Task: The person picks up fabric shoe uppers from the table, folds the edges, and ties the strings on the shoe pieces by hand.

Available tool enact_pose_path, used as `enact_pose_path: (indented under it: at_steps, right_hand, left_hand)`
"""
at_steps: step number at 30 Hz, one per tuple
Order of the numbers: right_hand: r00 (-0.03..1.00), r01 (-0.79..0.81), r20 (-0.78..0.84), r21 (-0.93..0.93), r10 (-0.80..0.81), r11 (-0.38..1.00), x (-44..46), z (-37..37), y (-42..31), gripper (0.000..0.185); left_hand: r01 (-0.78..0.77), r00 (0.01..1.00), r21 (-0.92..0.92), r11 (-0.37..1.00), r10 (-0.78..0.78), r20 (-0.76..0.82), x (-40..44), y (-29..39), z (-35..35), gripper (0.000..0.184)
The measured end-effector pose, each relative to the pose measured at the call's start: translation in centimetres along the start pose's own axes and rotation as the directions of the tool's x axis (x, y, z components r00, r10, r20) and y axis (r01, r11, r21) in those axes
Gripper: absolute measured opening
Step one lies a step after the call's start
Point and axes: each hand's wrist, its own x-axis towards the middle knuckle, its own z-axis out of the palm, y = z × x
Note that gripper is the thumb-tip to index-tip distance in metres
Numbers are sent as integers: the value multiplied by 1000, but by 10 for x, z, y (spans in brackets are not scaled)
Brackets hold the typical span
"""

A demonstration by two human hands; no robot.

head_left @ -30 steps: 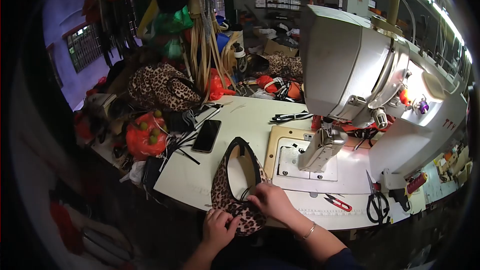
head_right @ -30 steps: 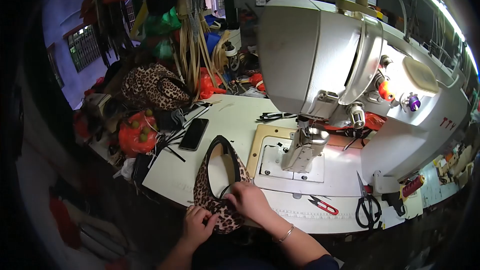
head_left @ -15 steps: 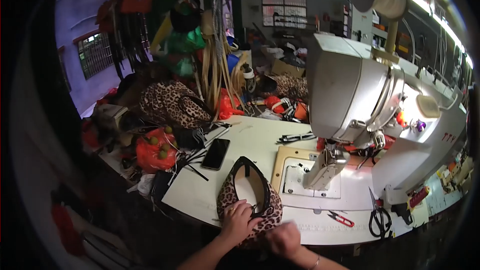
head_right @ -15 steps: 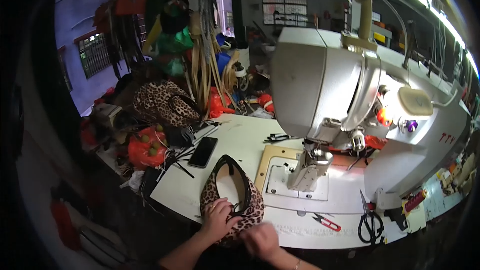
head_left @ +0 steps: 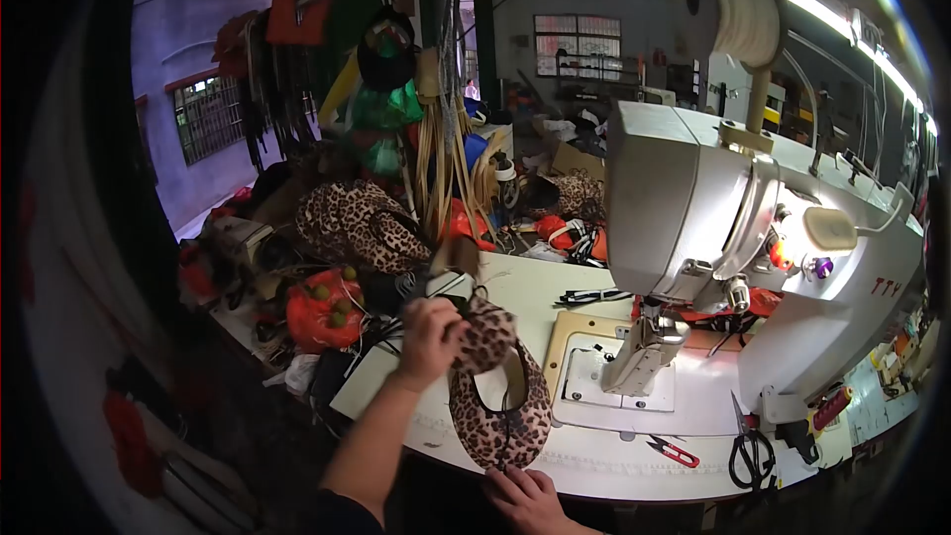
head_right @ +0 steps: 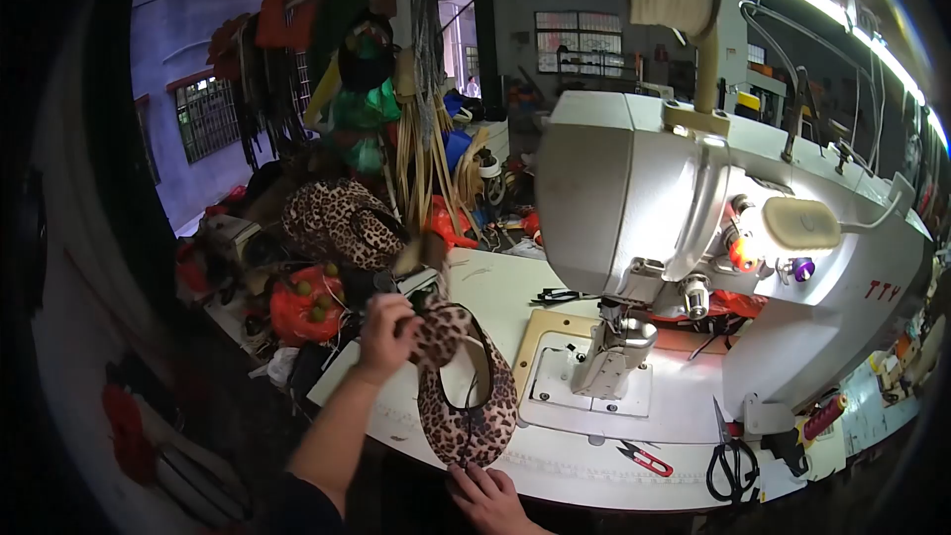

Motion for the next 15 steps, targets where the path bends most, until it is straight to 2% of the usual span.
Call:
enact_pose_path:
  at_steps: [1,3,4,5,7,8,10,11,13,14,15]
  right_hand:
    - [1000,-1,-27,19,2,1000,-1,1,0,46]
    - [999,-13,-52,49,15,999,-1,-2,-1,45]
    - [998,-16,-55,62,19,998,1,-6,0,44]
    - [998,-21,-62,76,26,997,4,-8,0,42]
    - [998,-46,-43,114,51,992,7,-11,3,43]
    - [999,-48,-12,140,50,989,6,-13,5,44]
    - [1000,-30,13,171,28,985,11,-20,11,44]
    - [999,-30,24,173,26,984,17,-25,14,44]
    - [998,-32,61,161,23,986,25,-33,15,33]
    - [985,-37,170,145,12,989,25,-32,16,37]
    - [984,-28,180,141,3,990,26,-32,18,37]
  left_hand:
    - [-11,998,21,1000,10,69,3,-9,-12,30]
    - [195,961,6,981,-192,200,-8,-22,-36,22]
    - [217,911,92,972,-236,338,-18,-33,-50,18]
    - [262,833,103,960,-278,479,-37,-48,-62,17]
    - [438,578,227,870,-466,671,-68,-52,-79,21]
    - [433,566,228,872,-460,684,-77,-42,-80,21]
    - [284,861,356,890,-400,314,-89,-8,-73,29]
    - [390,835,311,867,-475,278,-94,6,-66,37]
    - [418,805,143,897,-439,399,-106,34,-47,35]
    - [388,815,109,915,-396,423,-103,52,-33,31]
    - [356,826,72,932,-349,443,-98,69,-18,28]
